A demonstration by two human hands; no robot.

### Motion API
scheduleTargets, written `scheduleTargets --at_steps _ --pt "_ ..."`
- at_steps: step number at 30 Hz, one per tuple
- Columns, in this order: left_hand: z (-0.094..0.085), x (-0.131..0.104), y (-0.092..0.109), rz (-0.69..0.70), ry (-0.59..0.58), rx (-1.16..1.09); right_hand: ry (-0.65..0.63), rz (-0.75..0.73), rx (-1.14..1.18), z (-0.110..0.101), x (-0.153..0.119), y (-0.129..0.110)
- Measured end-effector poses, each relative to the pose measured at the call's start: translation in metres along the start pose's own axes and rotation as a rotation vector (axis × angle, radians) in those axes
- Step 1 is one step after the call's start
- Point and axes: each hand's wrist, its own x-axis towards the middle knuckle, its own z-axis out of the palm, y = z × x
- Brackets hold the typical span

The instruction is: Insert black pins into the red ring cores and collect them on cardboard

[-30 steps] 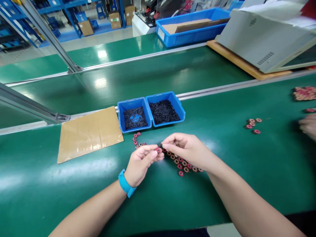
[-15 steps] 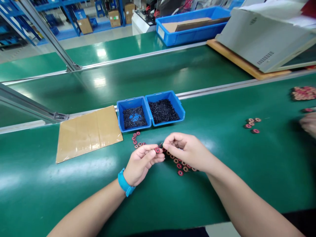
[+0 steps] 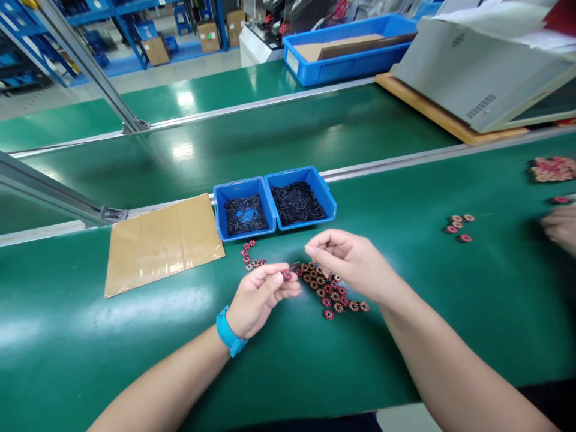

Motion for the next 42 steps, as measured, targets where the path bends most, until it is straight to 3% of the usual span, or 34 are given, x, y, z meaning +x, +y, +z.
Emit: scheduleTargets --at_steps 3,10,15,18,22,25,28,31,36,39,42 --pt "0.001 0.000 0.001 0.003 0.012 0.009 0.003 -0.112 -0.074 -0.003 -0.003 -0.001" --pt "0.002 0.000 0.001 0.032 0.047 0.086 -0.090 -0.553 -0.548 0.000 -0.012 0.000" --pt "-0.001 0.000 0.000 0.043 0.063 0.187 -0.090 -0.689 -0.795 0.003 -0.013 -0.002" --pt "-0.002 0.000 -0.001 0.030 0.058 0.214 0.012 -0.759 -0.835 0.002 -0.011 -0.002" --pt "-0.002 0.001 -0.001 0.014 0.062 0.141 0.106 -0.634 -0.657 -0.001 -0.008 0.001" --pt "0.000 0.001 0.000 0.020 0.071 0.117 -0.006 -0.475 -0.582 -0.002 -0.008 0.002" --pt "0.001 0.000 0.000 0.026 0.073 0.131 -0.101 -0.413 -0.578 0.000 -0.009 0.001" --pt "0.000 0.000 0.000 0.034 0.076 0.154 -0.127 -0.426 -0.623 0.003 -0.011 0.000" --pt "-0.001 0.001 0.000 0.029 0.058 0.208 -0.137 -0.583 -0.821 0.006 -0.011 -0.002" --pt "-0.001 0.001 0.001 0.017 0.039 0.173 -0.075 -0.650 -0.823 0.006 -0.010 -0.002" --pt "0.001 0.000 0.002 -0.003 0.038 0.095 0.058 -0.595 -0.655 0.004 -0.009 -0.003"
